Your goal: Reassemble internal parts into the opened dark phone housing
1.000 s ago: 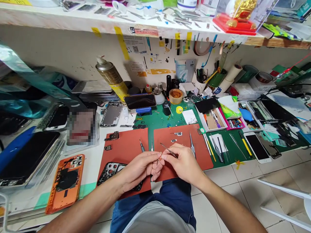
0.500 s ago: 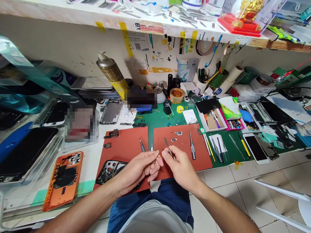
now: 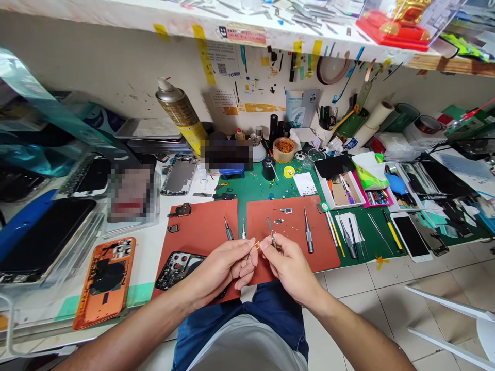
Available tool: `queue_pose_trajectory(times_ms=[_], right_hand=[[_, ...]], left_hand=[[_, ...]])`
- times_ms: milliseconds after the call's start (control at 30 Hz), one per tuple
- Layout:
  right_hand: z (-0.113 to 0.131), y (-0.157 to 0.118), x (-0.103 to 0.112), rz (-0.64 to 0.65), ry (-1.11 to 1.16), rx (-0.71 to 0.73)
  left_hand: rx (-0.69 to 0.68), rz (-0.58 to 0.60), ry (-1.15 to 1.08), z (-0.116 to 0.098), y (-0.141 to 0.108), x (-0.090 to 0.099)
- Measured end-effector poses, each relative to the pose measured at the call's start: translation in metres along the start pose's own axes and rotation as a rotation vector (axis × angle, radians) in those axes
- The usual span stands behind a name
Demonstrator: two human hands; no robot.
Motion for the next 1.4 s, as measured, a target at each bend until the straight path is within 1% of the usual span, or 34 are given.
queue_pose_trajectory(times_ms=[200, 400, 533, 667, 767, 933, 1100, 1400], right_hand=[[-0.002, -0.001, 0.001, 0.002, 0.021, -0.001], [-0.008, -0.001, 0.004, 0.006, 0.038, 0.015], [-0.009, -0.002, 0.007, -0.022, 0.044, 0.003], [-0.008, -0.005, 0.006, -0.001, 0.009, 0.006], [-0.007, -0.006, 0.006, 0.009, -0.016, 0.031], [-0.009, -0.004, 0.008, -0.004, -0.012, 0.061], [-0.012, -0.004, 0.009, 0.003, -0.002, 0.044], [-0.011, -0.005, 0.009, -0.011, -0.021, 0.045]], left_hand=[[0.011, 0.016, 0.011, -0.001, 0.001, -0.001], [-0.003, 0.004, 0.05, -0.002, 0.001, -0.003], [-0.052, -0.02, 0.172, -0.003, 0.001, 0.001], [-0.111, -0.044, 0.342, -0.003, 0.0, 0.007], [-0.148, -0.039, 0.411, -0.002, -0.002, 0.009], [-0.184, -0.018, 0.421, -0.002, -0.005, 0.011], [-0.183, -0.024, 0.4, 0.0, -0.006, 0.013], [-0.172, -0.038, 0.415, 0.001, -0.008, 0.014]])
Point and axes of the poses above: each hand's wrist, its own y-axis towards the middle knuckle, its own x-axis out of the back of the hand, z = x × y, the point moved 5 cm from there along y, towards the middle knuckle, and after that the axes turned 8 degrees about -x, right-handed, at the moved point
